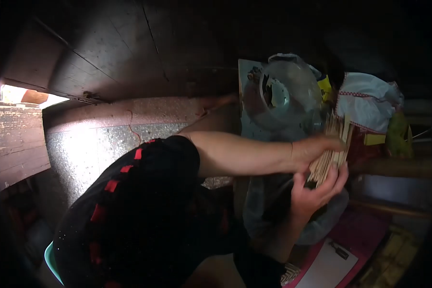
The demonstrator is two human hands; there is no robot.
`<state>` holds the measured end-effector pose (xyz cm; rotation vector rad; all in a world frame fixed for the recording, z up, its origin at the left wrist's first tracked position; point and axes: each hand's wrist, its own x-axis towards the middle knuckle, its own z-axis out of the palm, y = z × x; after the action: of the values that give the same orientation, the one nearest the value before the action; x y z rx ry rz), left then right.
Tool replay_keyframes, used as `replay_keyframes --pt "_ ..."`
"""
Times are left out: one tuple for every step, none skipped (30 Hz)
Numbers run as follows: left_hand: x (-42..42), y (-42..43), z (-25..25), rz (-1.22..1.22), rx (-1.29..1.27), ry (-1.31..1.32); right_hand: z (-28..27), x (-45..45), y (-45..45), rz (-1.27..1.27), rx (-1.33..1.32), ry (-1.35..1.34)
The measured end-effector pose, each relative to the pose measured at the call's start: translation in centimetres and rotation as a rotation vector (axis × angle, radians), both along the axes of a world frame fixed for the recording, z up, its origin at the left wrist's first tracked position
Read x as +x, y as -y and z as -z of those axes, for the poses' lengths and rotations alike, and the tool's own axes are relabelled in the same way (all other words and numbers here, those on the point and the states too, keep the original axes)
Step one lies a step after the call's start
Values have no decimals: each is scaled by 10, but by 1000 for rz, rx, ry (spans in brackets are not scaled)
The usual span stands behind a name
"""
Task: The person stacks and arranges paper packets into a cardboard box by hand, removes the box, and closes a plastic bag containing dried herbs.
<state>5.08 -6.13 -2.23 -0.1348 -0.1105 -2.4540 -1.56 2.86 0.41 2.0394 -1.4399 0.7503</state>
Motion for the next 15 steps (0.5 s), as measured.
replay_keyframes --pt "1 3 -1 7 10 -9 -6 0 7 19 11 -65" --pt "4 7 -4 -24 49 8 -13 1 13 37 17 -126" --pt "7 10 -6 -58 86 26 -15 2 21 41 22 -130" --pt "12 15 -7 -54 89 21 -18 4 30 -60 37 -85" --pt "19 18 -8 -42 116 66 -21 5 38 -161 51 -40" --pt "23 22 -7 -29 146 112 -26 4 47 -157 57 -43" --pt "21 26 -2 -103 120 148 -32 3 54 -216 147 -52" --pt "22 29 -1 -101 123 145 -36 4 62 -277 235 -59" --pt "24 32 1 -162 144 149 -39 7 70 -258 292 26" --pt "26 35 2 -224 166 154 -36 9 78 -259 293 23" --pt "33 37 1 -210 194 257 -32 11 86 -253 327 64" --pt "40 38 1 -211 193 255 -29 13 94 -247 360 104" --pt "47 38 2 -236 222 289 -28 18 101 -272 362 140" --pt "56 37 5 -261 253 325 -25 20 107 -271 362 139" --pt "66 36 18 -212 202 364 -21 21 113 -258 379 154"
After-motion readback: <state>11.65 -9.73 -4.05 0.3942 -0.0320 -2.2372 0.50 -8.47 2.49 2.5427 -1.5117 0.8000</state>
